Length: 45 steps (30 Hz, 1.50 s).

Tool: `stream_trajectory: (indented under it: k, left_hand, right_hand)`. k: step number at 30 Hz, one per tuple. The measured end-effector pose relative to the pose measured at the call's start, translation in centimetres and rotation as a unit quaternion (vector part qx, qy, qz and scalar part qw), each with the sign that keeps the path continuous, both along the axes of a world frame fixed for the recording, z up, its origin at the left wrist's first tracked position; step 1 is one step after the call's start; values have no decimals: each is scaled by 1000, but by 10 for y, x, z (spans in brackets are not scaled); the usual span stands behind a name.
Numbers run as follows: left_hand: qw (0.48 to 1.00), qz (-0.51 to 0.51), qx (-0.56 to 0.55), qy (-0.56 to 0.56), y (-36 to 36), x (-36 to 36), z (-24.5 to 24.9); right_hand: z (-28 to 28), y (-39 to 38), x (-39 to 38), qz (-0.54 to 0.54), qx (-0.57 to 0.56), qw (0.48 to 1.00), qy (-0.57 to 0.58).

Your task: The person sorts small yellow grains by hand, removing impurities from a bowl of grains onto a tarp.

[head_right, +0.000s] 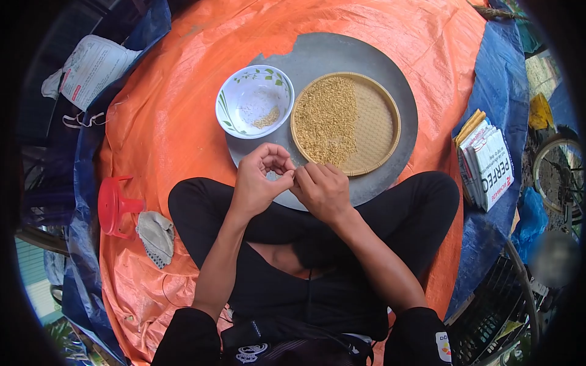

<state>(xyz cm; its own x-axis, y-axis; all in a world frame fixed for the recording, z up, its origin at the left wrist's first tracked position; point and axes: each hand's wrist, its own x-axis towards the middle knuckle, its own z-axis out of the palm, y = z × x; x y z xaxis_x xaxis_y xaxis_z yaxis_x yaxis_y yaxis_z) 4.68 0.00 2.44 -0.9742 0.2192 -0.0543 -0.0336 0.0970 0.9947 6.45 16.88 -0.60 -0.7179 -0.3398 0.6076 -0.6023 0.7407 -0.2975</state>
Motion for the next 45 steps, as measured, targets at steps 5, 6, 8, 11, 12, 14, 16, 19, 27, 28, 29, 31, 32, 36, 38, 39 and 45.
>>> stream_trajectory:
  k: [5,6,8,11,12,14,16,19,27,28,29,31,32,36,38,39,45]
  left_hand:
    - [999,13,-26,39,5,2,1]
    - [998,14,-36,52,5,2,0]
    - [996,15,-46,74,7,2,-1]
    - [995,22,-40,87,7,2,-3]
    - [996,25,-31,84,7,1,-4]
    - [997,23,-27,72,6,1,-2]
    - [998,18,-40,52,4,1,4]
    - [999,16,-30,37,3,1,6]
    - [995,4,-50,85,2,2,0]
    - [994,3,-50,100,2,1,-1]
    - [994,-7,-44,100,1,0,-1]
    - [994,-26,-31,100,-1,-1,2]
    - [995,-30,-27,95,-2,-2,4]
    - [994,-32,-30,99,-6,-4,5]
    - [992,-30,-52,115,-9,-4,5]
    - [989,-31,-67,126,-9,-5,6]
    - [984,-29,-99,147,-9,-4,8]
  right_hand:
    - [1,1,0,-6,6,1000,-8]
    - [2,2,0,-8,8,1000,-12]
    - [2,2,1,-13,6,1000,-17]
    - [1,1,0,-12,-9,1000,-21]
    - [0,1,-2,-10,-15,1000,-19]
    - [0,2,-3,-7,-18,1000,-22]
    - [2,2,-2,-4,-14,999,-33]
    - [4,2,-2,0,-15,999,-32]
    - [3,1,-1,23,-86,991,-99]
    - [4,2,-1,30,-103,987,-122]
    - [5,3,-1,38,-127,980,-150]
    - [8,4,0,54,-173,961,-206]
    - [8,4,0,56,-197,954,-218]
    - [9,4,-3,61,-253,922,-288]
    - [9,4,-5,68,-260,910,-316]
    - [9,4,-6,74,-263,907,-320]
    - [10,4,-6,81,-262,907,-318]
